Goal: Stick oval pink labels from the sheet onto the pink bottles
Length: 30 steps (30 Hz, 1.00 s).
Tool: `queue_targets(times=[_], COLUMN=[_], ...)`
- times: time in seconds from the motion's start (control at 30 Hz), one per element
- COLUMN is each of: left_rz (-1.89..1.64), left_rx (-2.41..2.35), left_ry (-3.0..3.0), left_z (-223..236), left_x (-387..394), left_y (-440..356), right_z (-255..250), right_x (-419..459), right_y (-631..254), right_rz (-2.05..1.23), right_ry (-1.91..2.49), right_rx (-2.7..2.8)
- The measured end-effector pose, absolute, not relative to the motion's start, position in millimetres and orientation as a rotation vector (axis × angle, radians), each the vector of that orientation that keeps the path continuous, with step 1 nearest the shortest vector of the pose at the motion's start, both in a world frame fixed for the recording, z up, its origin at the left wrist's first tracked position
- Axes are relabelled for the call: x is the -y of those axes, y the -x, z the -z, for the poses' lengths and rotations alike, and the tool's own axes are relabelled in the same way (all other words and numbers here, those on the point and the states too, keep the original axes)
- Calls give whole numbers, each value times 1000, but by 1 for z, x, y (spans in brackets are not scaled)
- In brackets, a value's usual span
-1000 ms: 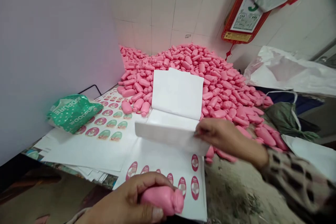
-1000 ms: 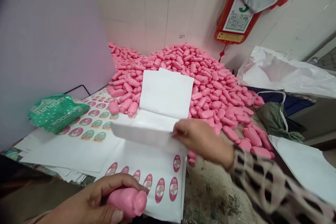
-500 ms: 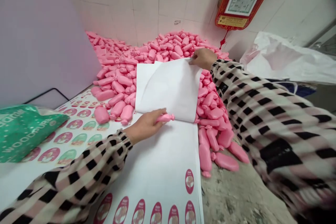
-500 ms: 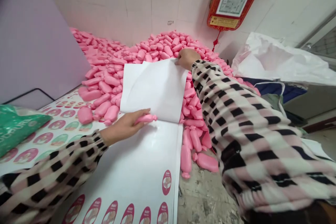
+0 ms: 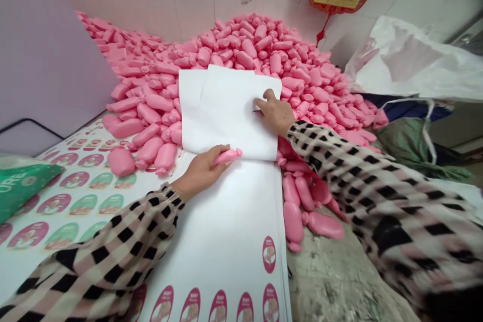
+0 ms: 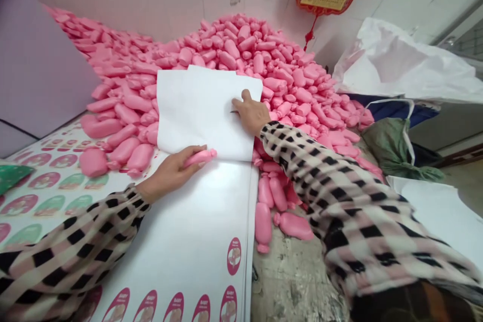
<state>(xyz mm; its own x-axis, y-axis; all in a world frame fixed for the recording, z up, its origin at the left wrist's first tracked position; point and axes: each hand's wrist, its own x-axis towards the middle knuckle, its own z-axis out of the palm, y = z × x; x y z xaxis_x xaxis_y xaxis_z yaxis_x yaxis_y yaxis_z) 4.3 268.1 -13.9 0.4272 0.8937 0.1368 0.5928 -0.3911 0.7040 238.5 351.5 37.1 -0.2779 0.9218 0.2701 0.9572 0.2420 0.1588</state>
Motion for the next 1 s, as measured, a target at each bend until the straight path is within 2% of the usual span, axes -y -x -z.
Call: queue_targets(times=[0.17,0.27,0.4,0.5,0.63,0.73,1.0], left_rz=[-772,-778,-769,-765,-751,-727,-788], left_rx=[-1235,-1207,-1215,-1246,-1259,-1270,-1306], left_ry=[-2126,-2187,-2268,-2284,-2316,-2343,-2437], left_z=[26,29,29,28,27,26,37], left_x=[-269,-268,-265,-264,-264,-264,-269], left_y=[-3,-3,-5,-6,-7,-7,-6], right_z=[-44,-53,-56,-48,-45,-49,-31], right_x=[-372,-359,-321,-284,-247,-239,-241], right_y=[-253,-267,-289,-293,-291,-292,-270], right_rz=[297,348,375,320,101,72,161], right_ry=[1874,1830,2081,1982,1562,1508,1918], right_rx=[2429,2301,2060,2250,2812,2857,2653])
